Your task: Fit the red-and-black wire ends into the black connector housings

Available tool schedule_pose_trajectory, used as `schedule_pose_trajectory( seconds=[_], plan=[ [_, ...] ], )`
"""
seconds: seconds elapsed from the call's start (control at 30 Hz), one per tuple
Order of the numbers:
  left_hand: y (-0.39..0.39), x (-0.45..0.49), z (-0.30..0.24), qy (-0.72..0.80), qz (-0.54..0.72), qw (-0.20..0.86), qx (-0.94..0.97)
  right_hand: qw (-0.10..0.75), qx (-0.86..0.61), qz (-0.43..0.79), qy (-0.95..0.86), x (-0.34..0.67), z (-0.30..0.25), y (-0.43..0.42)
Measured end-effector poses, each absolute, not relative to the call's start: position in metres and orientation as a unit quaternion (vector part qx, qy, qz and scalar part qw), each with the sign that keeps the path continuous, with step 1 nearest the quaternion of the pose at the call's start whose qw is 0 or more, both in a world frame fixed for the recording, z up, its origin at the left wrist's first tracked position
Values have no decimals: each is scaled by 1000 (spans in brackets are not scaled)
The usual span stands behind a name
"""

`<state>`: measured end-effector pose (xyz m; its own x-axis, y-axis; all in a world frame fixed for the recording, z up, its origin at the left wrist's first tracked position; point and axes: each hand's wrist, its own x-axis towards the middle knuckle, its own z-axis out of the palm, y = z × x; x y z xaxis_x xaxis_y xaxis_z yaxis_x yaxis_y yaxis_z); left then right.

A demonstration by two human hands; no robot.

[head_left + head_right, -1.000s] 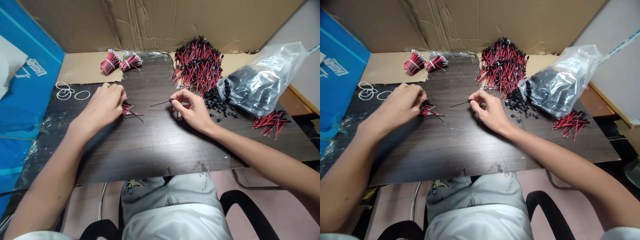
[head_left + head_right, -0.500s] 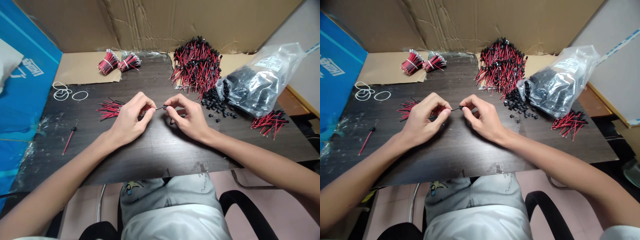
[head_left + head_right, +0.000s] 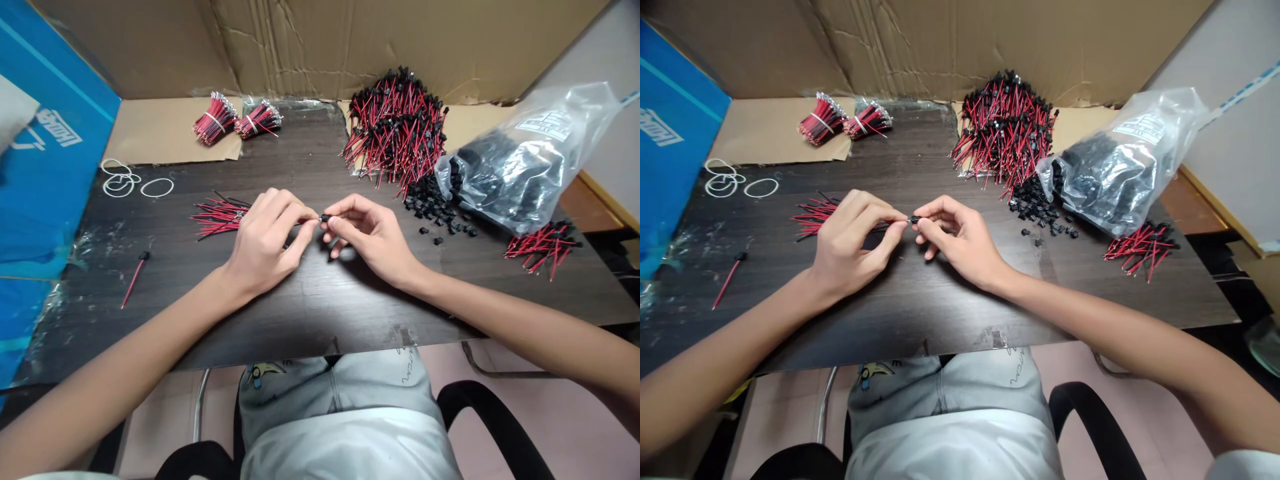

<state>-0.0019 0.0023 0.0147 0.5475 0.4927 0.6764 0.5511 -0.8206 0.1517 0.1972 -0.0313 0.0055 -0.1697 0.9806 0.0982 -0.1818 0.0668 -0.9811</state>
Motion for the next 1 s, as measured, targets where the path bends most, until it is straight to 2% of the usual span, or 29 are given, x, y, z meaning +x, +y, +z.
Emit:
schedule_pose_trajectory(
  seconds=[0.53, 0.83, 1.0],
  plan=[
    [-1, -1, 17, -281, -343, 140, -885, 504, -370, 622, -472, 197, 10, -29],
    [-2, 1, 19, -256, -332, 227, -879, 527, -364, 611, -465, 195, 8, -32],
    [-1, 2, 15, -259, -349, 207, -876, 521, -363, 618, -463, 193, 10, -32]
  ],
)
